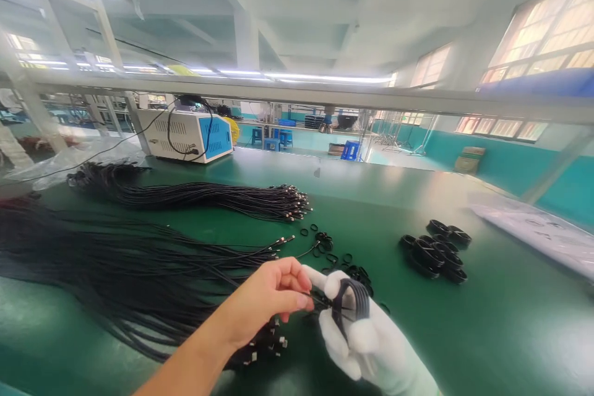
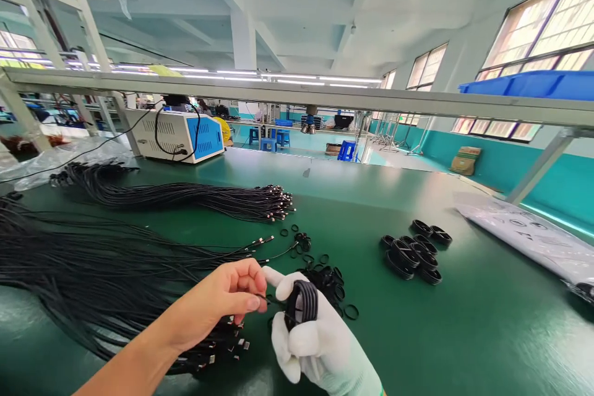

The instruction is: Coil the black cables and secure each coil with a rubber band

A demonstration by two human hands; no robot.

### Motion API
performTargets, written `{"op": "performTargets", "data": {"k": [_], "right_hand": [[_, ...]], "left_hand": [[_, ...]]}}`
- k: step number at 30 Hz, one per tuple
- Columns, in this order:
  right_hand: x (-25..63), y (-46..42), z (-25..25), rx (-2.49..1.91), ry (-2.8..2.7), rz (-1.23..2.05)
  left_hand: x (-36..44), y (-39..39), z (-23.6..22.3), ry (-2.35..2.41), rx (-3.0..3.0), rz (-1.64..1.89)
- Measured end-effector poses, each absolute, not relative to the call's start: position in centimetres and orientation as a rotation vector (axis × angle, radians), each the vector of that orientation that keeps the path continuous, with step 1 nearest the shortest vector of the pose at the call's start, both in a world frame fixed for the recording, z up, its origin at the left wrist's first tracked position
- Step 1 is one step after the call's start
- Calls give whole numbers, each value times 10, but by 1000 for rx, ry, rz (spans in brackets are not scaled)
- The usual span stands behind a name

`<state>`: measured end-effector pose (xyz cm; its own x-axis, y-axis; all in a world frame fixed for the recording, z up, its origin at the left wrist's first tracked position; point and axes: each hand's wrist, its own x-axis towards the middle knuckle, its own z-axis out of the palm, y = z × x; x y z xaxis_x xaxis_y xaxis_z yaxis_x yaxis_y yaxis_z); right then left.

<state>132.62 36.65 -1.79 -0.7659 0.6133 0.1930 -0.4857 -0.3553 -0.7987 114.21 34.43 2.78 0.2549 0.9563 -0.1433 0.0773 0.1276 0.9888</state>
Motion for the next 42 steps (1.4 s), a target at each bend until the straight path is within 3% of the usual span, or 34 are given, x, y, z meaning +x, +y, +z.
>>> {"op": "performTargets", "data": {"k": [8,12,16,20,27,32,42], "right_hand": [[1317,365,-21,-157,-1247,2183],[1318,368,-23,-213,-1216,2159],[1318,365,-30,-201,-1210,2311],[1315,364,-33,-209,-1098,2441],[1299,376,-31,-780,-1371,1806],[1301,378,-37,-602,-1275,2026],[1299,374,-38,-584,-1217,2101]], "left_hand": [[1164,348,21,1081,1115,1086],[1158,342,30,1360,1401,1147],[1153,338,51,1396,1789,921],[1148,354,51,1114,1650,694],[1149,372,19,1441,1334,924],[1152,353,9,1315,1192,1016],[1156,340,2,1200,1181,963]]}}
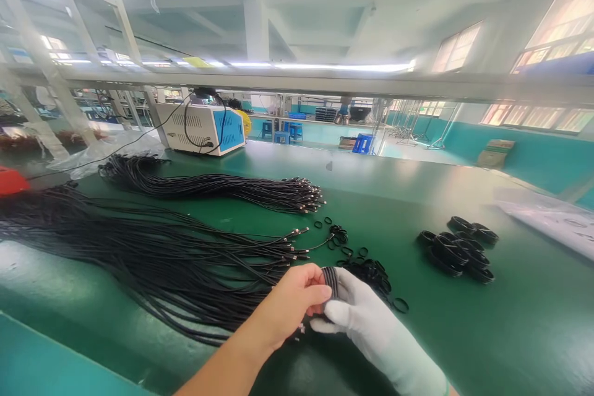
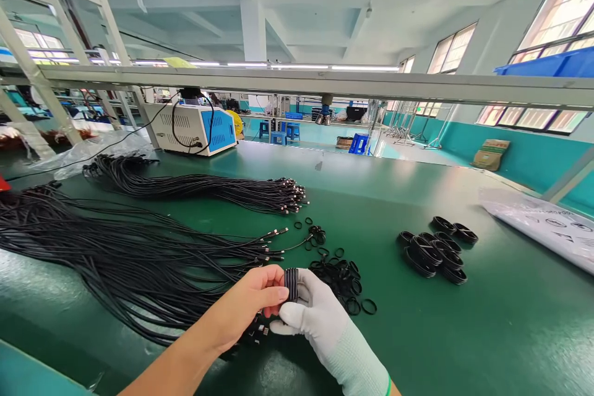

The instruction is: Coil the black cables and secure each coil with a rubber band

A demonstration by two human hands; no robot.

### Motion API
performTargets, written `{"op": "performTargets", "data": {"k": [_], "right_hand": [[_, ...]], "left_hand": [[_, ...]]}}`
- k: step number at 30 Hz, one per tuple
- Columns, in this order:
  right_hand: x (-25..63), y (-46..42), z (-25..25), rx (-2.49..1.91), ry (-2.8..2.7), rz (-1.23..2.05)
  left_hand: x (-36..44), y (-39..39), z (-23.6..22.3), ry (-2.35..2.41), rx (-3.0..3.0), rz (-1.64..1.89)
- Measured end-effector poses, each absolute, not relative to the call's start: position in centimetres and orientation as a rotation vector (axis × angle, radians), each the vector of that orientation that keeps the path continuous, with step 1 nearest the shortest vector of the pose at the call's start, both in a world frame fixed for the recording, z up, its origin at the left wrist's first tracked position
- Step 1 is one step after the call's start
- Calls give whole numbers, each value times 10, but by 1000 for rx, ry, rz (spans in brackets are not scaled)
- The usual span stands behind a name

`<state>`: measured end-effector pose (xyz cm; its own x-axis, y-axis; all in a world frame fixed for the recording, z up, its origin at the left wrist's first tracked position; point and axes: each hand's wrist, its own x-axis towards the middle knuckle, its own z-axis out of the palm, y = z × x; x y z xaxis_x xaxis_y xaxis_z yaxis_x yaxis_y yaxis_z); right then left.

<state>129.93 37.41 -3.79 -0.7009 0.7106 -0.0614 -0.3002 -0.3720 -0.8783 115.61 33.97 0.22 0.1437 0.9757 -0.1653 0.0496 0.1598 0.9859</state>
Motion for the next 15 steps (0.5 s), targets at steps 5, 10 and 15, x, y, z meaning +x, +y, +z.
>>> {"op": "performTargets", "data": {"k": [5,10,15], "right_hand": [[1301,376,-38,-588,-1192,2135],[1299,372,-33,-524,-1153,2213],[1295,366,-30,-540,-1165,2161]], "left_hand": [[1153,341,4,1474,1442,872],[1152,335,11,1753,2009,1000],[1155,340,-10,1746,2261,1149]]}}
